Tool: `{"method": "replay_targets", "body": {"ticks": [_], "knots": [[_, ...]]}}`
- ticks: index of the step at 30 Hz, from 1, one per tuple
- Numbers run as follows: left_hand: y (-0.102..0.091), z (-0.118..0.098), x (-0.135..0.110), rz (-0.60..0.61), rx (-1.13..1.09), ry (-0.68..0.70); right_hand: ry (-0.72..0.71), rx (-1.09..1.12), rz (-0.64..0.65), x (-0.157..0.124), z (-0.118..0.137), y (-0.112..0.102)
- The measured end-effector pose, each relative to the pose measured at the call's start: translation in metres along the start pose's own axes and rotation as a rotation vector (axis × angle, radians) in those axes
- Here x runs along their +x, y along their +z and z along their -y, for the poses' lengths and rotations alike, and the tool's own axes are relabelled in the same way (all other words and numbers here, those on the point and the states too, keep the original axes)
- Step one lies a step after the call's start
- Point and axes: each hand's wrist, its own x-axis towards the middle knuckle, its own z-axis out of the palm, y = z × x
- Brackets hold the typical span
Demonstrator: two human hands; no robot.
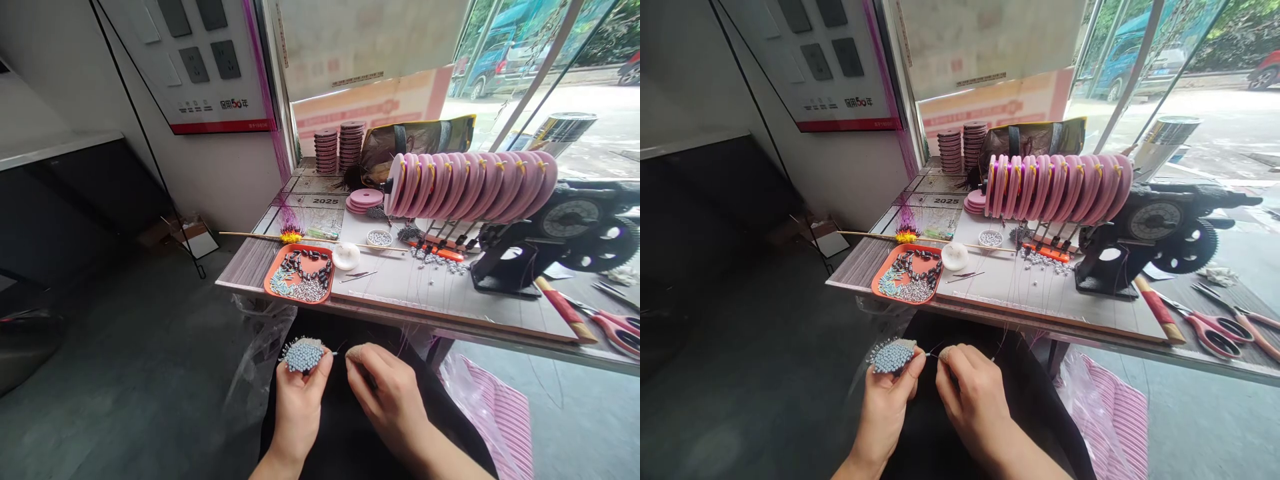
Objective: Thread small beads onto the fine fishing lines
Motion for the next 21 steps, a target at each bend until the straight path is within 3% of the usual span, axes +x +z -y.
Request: {"method": "replay_targets", "body": {"ticks": [5,8,11,13,15,16,17,19,21], "knots": [[-0.002,0.0,-0.001,0.021,-0.027,-0.036,-0.047,-0.054,-0.032,0.001,0.0,-0.001],[0.0,-0.005,-0.004,0.048,-0.088,-0.098,-0.103,-0.142,0.029,0.001,0.001,-0.001],[0.0,-0.018,-0.003,0.135,-0.268,-0.148,-0.167,-0.196,0.108,0.001,0.003,-0.001],[-0.005,-0.032,0.005,0.204,-0.457,-0.258,-0.234,-0.202,0.147,0.0,0.006,-0.001],[-0.016,-0.048,0.018,0.176,-0.626,-0.334,-0.301,-0.188,0.156,-0.001,0.009,-0.004],[-0.024,-0.055,0.025,0.109,-0.678,-0.308,-0.321,-0.174,0.141,-0.001,0.009,-0.006],[-0.031,-0.06,0.032,0.006,-0.719,-0.19,-0.325,-0.158,0.115,-0.001,0.01,-0.008],[-0.044,-0.063,0.039,-0.12,-0.666,0.015,-0.297,-0.128,0.041,0.0,0.009,-0.011],[-0.048,-0.058,0.034,0.011,-0.42,-0.155,-0.248,-0.112,-0.029,0.002,0.008,-0.012]]}}
